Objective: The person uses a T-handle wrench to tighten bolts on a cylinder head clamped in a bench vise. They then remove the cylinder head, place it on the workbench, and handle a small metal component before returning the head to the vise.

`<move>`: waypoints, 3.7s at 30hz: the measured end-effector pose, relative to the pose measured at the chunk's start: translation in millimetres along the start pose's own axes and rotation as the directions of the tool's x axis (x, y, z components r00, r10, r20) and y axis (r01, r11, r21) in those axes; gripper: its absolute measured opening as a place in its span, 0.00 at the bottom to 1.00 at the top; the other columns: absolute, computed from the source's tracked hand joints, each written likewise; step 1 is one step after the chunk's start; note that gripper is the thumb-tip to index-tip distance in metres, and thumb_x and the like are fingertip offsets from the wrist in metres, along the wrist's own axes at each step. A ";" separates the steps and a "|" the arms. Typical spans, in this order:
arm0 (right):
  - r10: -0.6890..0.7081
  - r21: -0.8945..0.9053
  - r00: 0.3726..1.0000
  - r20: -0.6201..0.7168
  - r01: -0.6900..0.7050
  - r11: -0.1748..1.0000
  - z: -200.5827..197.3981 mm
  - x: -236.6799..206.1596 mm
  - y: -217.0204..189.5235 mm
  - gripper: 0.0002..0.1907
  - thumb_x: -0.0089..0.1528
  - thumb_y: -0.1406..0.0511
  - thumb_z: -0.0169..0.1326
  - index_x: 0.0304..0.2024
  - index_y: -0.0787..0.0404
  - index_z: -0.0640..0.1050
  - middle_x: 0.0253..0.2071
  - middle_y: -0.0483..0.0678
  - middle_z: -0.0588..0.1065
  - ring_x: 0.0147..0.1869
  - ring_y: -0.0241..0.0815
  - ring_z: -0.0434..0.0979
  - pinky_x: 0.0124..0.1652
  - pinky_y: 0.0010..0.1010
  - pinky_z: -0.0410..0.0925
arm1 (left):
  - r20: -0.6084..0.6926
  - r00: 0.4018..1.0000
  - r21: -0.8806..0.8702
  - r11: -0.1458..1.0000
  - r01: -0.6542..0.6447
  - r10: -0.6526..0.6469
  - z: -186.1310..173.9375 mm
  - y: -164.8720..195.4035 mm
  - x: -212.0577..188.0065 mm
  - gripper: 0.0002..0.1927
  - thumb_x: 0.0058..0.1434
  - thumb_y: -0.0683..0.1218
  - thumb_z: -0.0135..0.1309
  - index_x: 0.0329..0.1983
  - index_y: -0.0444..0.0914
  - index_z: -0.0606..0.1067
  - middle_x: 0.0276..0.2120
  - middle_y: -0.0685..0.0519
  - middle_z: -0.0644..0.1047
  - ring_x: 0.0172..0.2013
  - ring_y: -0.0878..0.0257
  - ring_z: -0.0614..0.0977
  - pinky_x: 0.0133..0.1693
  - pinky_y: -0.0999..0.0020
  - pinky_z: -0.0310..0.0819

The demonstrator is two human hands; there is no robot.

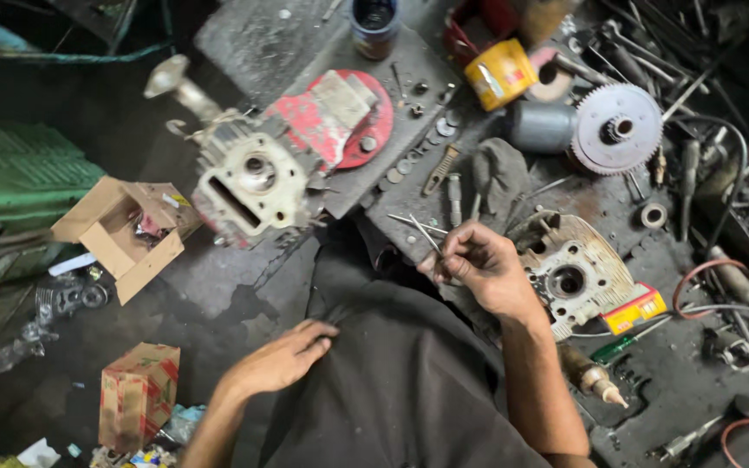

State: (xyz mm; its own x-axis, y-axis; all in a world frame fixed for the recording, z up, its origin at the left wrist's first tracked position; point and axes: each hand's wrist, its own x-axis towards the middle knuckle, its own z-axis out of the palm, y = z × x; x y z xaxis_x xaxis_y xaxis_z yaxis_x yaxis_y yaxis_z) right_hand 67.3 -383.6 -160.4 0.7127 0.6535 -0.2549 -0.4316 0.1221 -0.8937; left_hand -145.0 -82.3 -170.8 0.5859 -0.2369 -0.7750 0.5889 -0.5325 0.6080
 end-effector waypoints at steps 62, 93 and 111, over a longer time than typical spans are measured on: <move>-0.124 0.041 0.981 0.147 0.119 0.992 138.3 27.3 -37.5 0.08 0.70 0.70 0.53 0.52 0.62 0.70 0.39 0.48 0.79 0.43 0.39 0.80 0.42 0.29 0.73 | -0.363 0.698 -0.469 0.526 -0.710 0.618 -112.7 100.8 2.6 0.06 0.67 0.38 0.56 0.45 0.32 0.78 0.40 0.49 0.79 0.32 0.65 0.80 0.33 0.70 0.76; 0.484 -0.350 0.769 -0.417 -0.627 0.696 51.8 -84.2 117.6 0.24 0.67 0.53 0.47 0.59 0.57 0.77 0.58 0.48 0.78 0.61 0.38 0.75 0.60 0.29 0.65 | -0.713 -0.060 0.579 0.537 -0.613 0.699 -151.9 135.0 30.9 0.13 0.62 0.35 0.65 0.46 0.36 0.75 0.40 0.49 0.80 0.40 0.55 0.82 0.47 0.62 0.76; -0.420 -0.398 -0.058 -0.906 -0.227 0.889 -60.1 144.7 11.8 0.41 0.54 0.51 0.72 0.52 0.68 0.61 0.51 0.65 0.70 0.57 0.59 0.73 0.57 0.44 0.66 | -0.660 -0.023 0.686 0.589 -0.427 0.751 -150.6 142.1 24.5 0.10 0.63 0.40 0.63 0.47 0.37 0.77 0.40 0.50 0.81 0.41 0.52 0.82 0.47 0.57 0.74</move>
State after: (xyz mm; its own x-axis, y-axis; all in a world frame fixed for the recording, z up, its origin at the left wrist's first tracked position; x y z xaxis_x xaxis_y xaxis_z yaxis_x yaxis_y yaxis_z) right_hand 198.6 -332.4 -229.9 0.6411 -0.7654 0.0561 -0.3255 -0.3374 -0.8833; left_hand 36.9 -41.4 -77.4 0.7962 0.1415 0.5883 -0.2852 -0.7697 0.5711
